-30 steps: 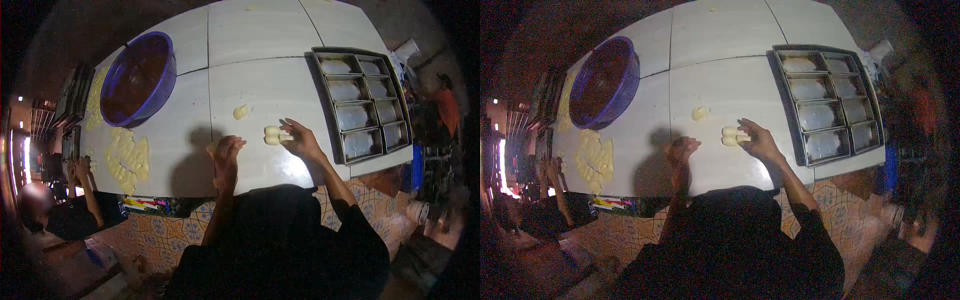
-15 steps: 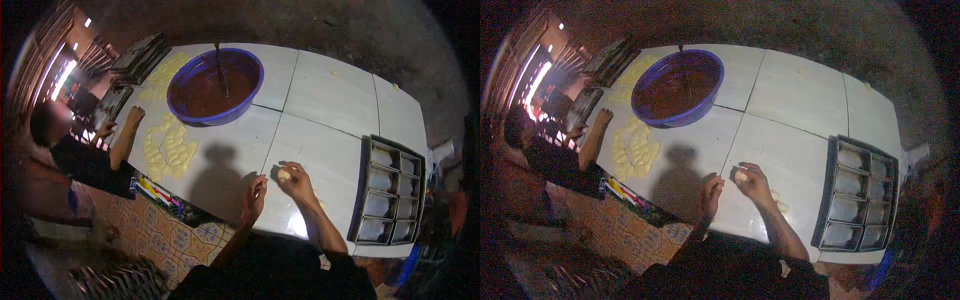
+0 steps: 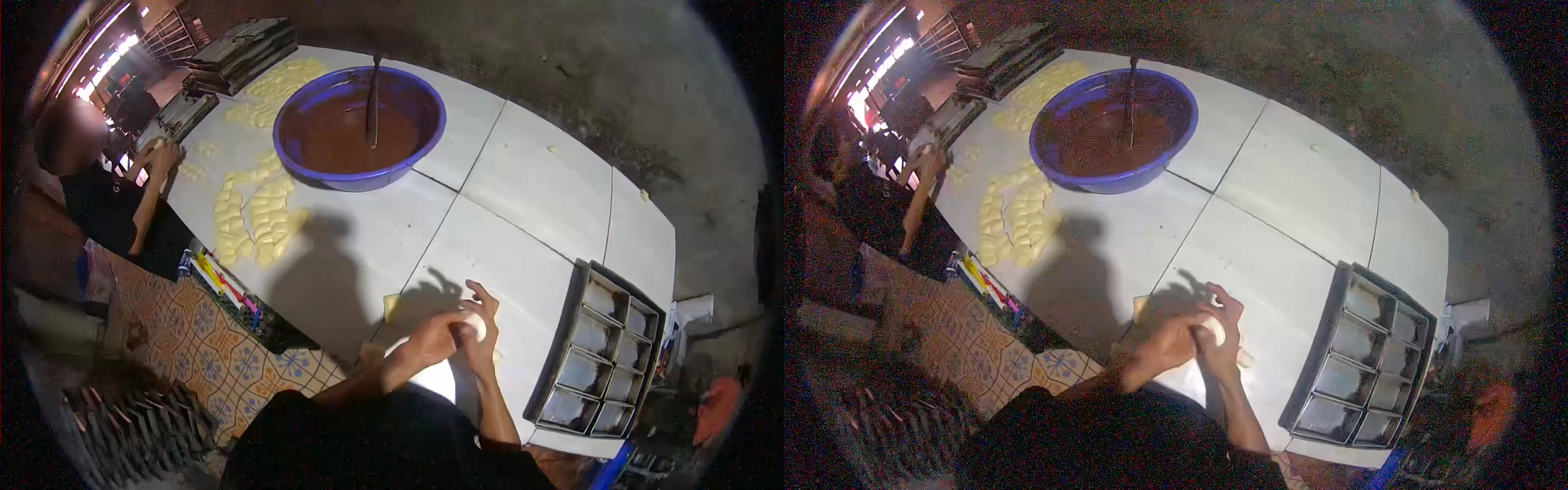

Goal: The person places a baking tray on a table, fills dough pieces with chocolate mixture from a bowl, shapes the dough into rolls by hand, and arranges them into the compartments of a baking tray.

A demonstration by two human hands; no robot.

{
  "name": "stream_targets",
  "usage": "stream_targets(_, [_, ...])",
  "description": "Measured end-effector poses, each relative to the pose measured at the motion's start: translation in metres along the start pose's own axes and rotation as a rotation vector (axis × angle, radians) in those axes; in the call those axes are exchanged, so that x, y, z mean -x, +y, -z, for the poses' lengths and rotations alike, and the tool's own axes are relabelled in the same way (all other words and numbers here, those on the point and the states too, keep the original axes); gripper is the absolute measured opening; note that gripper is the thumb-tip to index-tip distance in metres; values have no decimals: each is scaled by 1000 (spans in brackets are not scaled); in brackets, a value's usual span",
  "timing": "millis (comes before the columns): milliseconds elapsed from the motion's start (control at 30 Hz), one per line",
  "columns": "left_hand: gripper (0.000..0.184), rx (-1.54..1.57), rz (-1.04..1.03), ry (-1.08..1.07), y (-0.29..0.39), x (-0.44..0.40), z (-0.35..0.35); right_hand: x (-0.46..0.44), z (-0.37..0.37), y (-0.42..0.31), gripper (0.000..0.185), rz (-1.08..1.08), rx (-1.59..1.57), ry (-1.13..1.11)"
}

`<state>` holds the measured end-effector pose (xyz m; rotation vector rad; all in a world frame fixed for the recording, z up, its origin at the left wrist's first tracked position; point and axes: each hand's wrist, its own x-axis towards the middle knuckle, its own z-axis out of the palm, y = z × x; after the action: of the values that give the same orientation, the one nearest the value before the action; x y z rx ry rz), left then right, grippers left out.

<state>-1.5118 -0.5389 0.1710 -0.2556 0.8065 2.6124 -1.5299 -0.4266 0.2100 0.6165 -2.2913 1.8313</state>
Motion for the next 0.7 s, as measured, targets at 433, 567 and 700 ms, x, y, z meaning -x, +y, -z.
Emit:
stream_targets(433, [74,-1215,-601,431,304,-174,-5,-4,1,53,107,-375,-510,102])
stream_targets(567, [95,-1518,-47,534,335,-259,105,2,0,58,102,-408,-585,165])
stream_targets(700, [93,-1281,222,352,327,-252,85,0,1,61,94,-391,-654,199])
